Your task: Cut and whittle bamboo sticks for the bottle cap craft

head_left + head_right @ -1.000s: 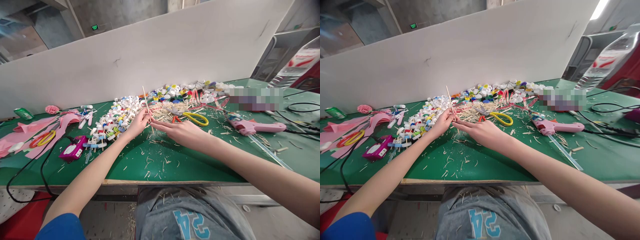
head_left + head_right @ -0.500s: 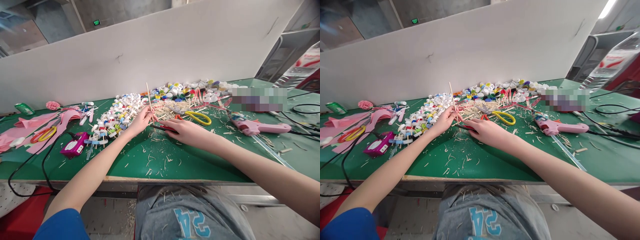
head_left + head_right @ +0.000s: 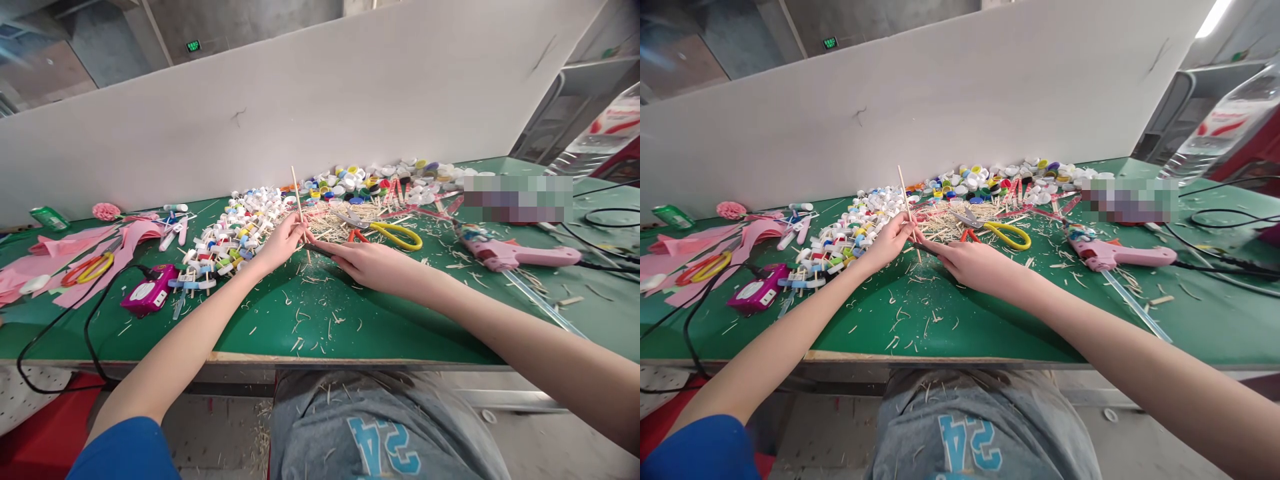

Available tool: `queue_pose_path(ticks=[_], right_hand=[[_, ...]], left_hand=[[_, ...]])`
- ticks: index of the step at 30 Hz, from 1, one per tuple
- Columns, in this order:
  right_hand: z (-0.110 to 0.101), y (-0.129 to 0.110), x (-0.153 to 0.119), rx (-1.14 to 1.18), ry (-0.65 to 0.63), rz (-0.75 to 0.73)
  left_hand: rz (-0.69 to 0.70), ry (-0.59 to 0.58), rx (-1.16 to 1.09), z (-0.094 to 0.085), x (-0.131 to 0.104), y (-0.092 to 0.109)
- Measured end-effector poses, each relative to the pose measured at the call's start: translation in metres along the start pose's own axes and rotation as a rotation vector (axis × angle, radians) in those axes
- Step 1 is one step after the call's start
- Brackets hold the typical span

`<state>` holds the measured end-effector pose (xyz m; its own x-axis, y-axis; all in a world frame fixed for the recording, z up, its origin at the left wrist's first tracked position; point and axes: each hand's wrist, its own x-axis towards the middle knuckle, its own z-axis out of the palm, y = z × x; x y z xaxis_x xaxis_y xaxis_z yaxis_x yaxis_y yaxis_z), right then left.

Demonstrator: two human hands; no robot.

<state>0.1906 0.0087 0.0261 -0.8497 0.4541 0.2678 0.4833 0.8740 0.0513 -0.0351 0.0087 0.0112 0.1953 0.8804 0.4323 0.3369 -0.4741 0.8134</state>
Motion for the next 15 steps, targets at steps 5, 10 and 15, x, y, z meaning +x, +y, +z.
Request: queue_pose_path(ticks=[5, 10, 15], right_hand=[[0.004, -0.002, 0.002, -0.105, -0.005, 0.101], [0.001, -0.010, 0.004, -0.235, -0.076, 0.169], [-0.003, -0.018, 0.003, -0.288, -0.096, 0.178]], left_hand=[[-0.007, -0.008, -0.026, 0.001, -0.001, 0.002], [0.003, -0.001, -0.018, 0.002, 0.000, 0.002], [0.007, -0.017, -0.007, 0.002, -0.001, 0.003]])
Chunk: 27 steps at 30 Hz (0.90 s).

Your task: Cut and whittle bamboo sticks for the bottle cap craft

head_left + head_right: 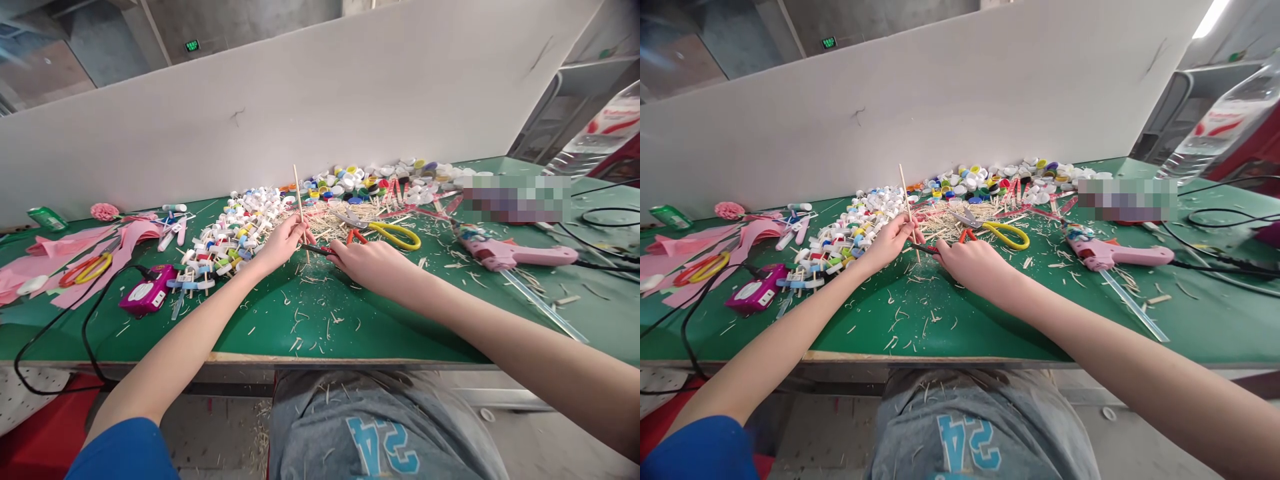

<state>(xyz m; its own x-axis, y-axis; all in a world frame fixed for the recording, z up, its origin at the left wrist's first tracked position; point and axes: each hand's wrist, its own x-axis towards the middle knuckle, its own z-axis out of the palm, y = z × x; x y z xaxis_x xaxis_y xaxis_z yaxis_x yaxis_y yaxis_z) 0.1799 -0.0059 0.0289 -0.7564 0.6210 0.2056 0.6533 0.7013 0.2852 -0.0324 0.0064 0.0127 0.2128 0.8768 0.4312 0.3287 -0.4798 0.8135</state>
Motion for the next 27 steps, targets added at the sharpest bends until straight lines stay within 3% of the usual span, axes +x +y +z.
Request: queue_pose_path(ticks=[27], right_hand=[[-0.005, 0.005, 0.000, 0.007, -0.069, -0.062]], left_hand=[[0.030, -0.013, 0.040, 0.011, 0.003, 0.004]])
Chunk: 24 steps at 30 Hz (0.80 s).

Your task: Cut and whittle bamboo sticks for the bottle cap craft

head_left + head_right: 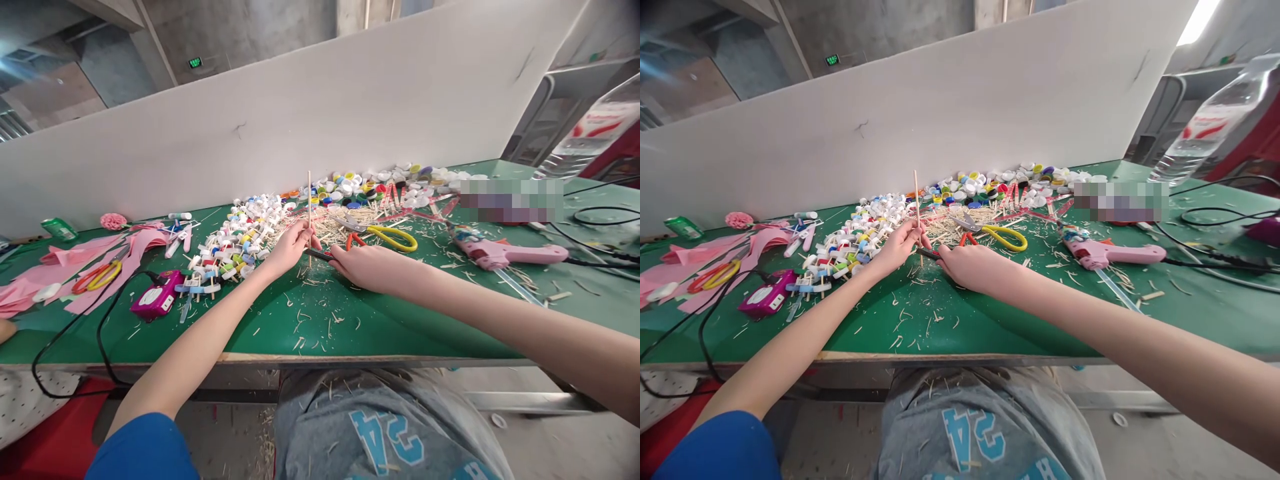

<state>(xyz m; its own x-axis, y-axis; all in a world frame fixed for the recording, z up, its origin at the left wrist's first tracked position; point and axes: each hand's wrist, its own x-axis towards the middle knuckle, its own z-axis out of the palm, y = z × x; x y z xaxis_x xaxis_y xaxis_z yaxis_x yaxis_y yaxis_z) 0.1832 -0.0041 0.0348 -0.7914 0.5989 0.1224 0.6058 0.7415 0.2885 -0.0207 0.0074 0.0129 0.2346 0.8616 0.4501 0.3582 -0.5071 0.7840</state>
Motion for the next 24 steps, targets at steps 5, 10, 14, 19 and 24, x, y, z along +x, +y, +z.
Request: queue_pose_path(ticks=[5, 10, 14, 19, 24], right_hand=[[-0.003, -0.007, -0.004, 0.012, -0.065, -0.010], [-0.007, -0.003, -0.004, 0.072, -0.128, -0.036], [-0.005, 0.004, -0.001, 0.146, -0.149, -0.050], [-0.005, 0.002, -0.002, 0.165, -0.124, -0.014], [-0.016, 0.025, -0.014, 0.119, 0.027, -0.087]], left_hand=[[0.001, -0.006, -0.027, 0.000, -0.001, -0.002], [-0.036, 0.022, -0.051, -0.006, -0.003, -0.004], [-0.041, 0.027, -0.044, -0.008, -0.004, -0.005], [-0.037, 0.030, -0.042, -0.008, -0.003, -0.007], [-0.045, 0.032, -0.043, -0.009, -0.002, -0.009]])
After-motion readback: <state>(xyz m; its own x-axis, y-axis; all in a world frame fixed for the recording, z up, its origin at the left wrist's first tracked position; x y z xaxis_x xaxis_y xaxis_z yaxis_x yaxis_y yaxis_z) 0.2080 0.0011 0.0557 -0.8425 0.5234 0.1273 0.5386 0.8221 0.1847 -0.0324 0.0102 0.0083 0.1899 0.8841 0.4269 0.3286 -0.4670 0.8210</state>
